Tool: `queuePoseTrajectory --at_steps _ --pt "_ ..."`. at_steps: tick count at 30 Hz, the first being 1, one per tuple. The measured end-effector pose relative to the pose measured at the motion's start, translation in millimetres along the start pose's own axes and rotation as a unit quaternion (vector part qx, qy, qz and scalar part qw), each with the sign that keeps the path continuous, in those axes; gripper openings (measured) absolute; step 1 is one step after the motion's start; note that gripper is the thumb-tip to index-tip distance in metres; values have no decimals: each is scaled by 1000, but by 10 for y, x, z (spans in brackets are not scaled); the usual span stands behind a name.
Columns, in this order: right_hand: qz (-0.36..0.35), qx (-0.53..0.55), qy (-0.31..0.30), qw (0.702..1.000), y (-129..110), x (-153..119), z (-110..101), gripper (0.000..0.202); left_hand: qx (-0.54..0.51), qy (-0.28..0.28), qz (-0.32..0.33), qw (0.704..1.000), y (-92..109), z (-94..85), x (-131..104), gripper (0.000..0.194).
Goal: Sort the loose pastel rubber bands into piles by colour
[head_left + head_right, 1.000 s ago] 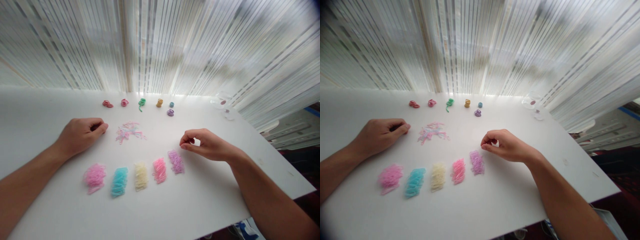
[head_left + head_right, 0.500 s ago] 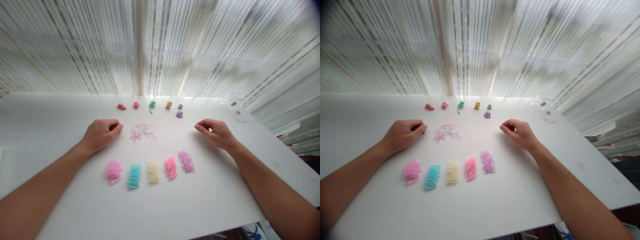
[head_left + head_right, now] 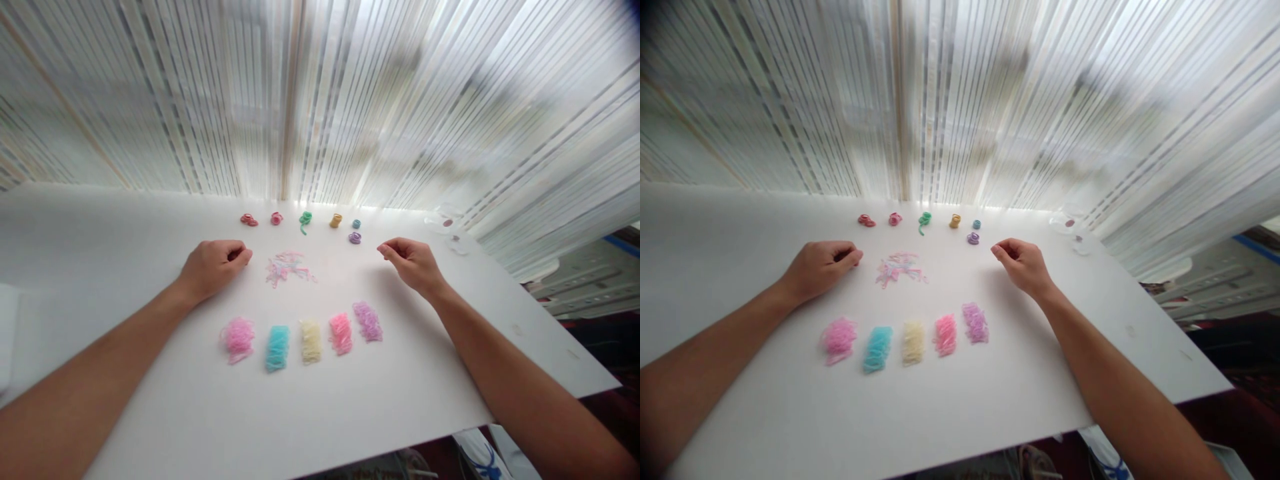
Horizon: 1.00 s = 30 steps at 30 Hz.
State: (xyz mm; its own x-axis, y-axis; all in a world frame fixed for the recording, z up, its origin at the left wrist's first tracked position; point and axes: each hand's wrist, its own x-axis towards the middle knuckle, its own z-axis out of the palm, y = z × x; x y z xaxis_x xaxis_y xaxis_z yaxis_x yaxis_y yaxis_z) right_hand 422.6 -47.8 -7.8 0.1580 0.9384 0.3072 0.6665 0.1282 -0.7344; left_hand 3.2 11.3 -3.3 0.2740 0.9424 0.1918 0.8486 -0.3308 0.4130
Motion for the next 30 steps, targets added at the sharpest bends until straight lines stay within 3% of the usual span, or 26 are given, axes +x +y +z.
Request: queuePoseTrajectory --at_steps 5,10,14,17,30 --pt "4 19 -45 999 -345 213 61 42 -8 4 4 1000 -33 35 -4 36" --pt "-39 77 -79 993 -626 429 417 37 -10 4 3 1000 -22 29 -12 37" --pt "-63 55 -123 989 -607 470 770 33 -6 -2 -2 1000 -9 14 -27 37" --pt "-86 30 -173 981 -527 397 914 30 -5 -1 -1 1000 3 7 -40 39" --pt "-206 -18 -219 954 -534 288 928 30 7 -14 -17 1000 36 -15 -57 40"
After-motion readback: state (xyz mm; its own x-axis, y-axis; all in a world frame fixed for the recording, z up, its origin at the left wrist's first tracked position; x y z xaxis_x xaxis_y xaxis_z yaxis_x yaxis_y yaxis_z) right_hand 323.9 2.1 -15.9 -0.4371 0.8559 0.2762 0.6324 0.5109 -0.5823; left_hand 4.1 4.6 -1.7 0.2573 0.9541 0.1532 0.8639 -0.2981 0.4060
